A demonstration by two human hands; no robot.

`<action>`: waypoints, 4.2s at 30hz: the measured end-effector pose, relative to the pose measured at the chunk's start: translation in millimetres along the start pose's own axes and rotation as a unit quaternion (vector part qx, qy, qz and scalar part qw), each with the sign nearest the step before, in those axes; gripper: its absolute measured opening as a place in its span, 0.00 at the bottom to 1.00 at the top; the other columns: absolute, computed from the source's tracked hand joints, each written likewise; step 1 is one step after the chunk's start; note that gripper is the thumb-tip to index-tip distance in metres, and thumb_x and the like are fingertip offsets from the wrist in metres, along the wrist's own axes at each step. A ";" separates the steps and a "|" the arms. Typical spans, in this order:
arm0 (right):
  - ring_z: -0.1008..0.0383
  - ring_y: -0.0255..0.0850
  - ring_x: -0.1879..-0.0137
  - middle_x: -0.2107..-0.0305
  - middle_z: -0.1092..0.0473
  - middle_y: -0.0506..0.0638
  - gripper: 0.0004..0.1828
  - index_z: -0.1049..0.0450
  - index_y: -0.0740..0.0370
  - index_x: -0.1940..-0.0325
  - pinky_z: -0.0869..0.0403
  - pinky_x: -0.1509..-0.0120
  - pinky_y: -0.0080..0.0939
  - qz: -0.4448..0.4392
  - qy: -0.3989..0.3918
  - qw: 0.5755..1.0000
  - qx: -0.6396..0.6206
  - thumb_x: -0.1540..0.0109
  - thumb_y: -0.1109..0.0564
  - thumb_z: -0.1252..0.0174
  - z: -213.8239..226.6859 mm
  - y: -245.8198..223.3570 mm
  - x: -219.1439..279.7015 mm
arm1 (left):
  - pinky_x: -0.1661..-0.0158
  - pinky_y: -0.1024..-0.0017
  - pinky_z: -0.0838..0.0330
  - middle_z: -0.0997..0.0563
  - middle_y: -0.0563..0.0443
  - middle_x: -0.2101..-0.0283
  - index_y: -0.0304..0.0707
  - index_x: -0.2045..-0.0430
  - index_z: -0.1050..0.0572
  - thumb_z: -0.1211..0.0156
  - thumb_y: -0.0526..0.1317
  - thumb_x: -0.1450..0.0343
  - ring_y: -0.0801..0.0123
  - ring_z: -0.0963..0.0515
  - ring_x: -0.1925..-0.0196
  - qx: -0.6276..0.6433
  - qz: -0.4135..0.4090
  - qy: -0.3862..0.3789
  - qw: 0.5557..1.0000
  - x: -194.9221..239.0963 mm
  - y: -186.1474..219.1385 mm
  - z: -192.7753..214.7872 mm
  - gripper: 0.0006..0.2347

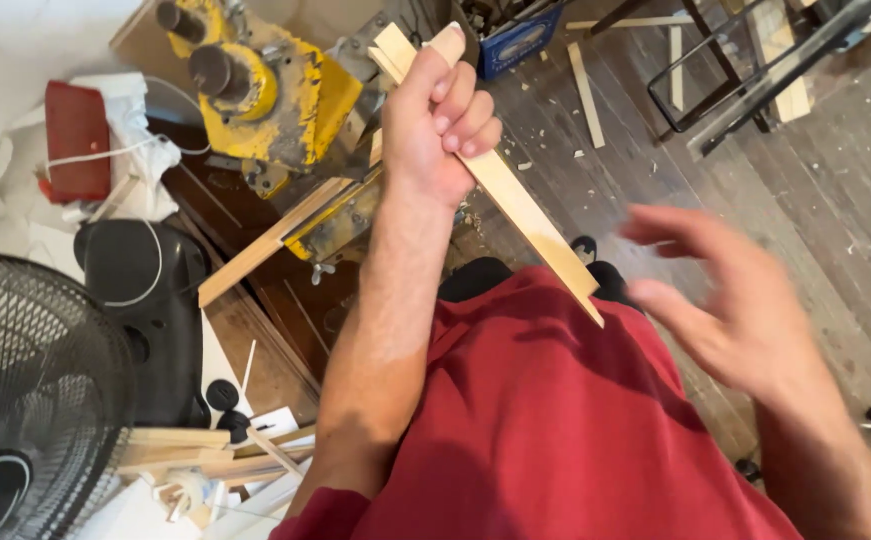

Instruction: The person is finalizing wood cuts by measuring, marking with a pencil, and using a cutting machine on thin wood strips in a workshop.

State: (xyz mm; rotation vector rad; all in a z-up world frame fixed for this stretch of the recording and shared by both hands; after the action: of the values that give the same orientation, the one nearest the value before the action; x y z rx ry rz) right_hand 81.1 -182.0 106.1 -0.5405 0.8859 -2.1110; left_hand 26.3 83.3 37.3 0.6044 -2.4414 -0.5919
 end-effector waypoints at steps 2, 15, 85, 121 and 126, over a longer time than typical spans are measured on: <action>0.24 0.44 0.36 0.38 0.27 0.50 0.38 0.37 0.54 0.28 0.25 0.37 0.48 -0.104 -0.217 0.969 -0.065 0.39 0.35 0.52 -24.1 20.4 -13.7 | 0.87 0.77 0.57 0.46 0.60 0.89 0.47 0.90 0.42 0.49 0.38 0.30 0.79 0.51 0.89 0.006 0.023 -0.026 0.999 4.3 -6.8 -13.6 0.15; 0.24 0.36 0.63 0.64 0.21 0.51 0.12 0.21 0.67 0.50 0.23 0.58 0.36 -0.258 -0.132 0.886 -0.361 0.37 0.61 0.38 -83.8 64.5 19.1 | 0.52 0.52 0.17 0.21 0.26 0.43 0.26 0.38 0.32 0.52 0.52 0.28 0.41 0.16 0.50 -0.149 0.048 -0.036 0.987 14.5 -26.3 -25.5 0.29; 0.26 0.35 0.68 0.72 0.19 0.51 0.09 0.15 0.66 0.61 0.28 0.62 0.33 -0.263 -0.062 0.917 -0.293 0.42 0.58 0.31 -85.5 66.8 50.0 | 0.77 0.73 0.32 0.26 0.48 0.77 0.30 0.62 0.25 0.36 0.47 0.28 0.68 0.27 0.81 -0.073 -0.026 -0.157 0.984 53.6 -35.0 -42.9 0.15; 0.25 0.33 0.66 0.72 0.20 0.48 0.06 0.17 0.63 0.63 0.28 0.60 0.31 -0.240 -0.071 0.927 -0.279 0.40 0.58 0.32 -86.0 61.6 48.2 | 0.84 0.73 0.42 0.41 0.55 0.81 0.41 0.75 0.35 0.46 0.46 0.25 0.74 0.41 0.86 -0.061 -0.033 -0.235 0.970 55.1 -29.8 -56.9 0.12; 0.26 0.32 0.68 0.73 0.20 0.47 0.07 0.17 0.63 0.63 0.30 0.62 0.30 -0.245 -0.073 0.930 -0.266 0.40 0.57 0.33 -85.3 59.4 44.8 | 0.86 0.74 0.42 0.42 0.56 0.83 0.40 0.82 0.38 0.47 0.46 0.26 0.75 0.40 0.87 -0.077 -0.039 -0.214 0.973 51.1 -26.4 -57.4 0.16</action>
State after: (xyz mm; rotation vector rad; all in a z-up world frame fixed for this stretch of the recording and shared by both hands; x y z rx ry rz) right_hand 29.9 -209.4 8.9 -1.2969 1.3525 -2.2053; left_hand 30.1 19.2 87.1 0.5548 -2.7396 -1.0241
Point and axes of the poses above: each hand's wrist, its own x-axis away from the middle knuckle, its own z-axis out of the back of the hand, y = z × x, the point moved 2 cm from there along -x, towards the middle knuckle
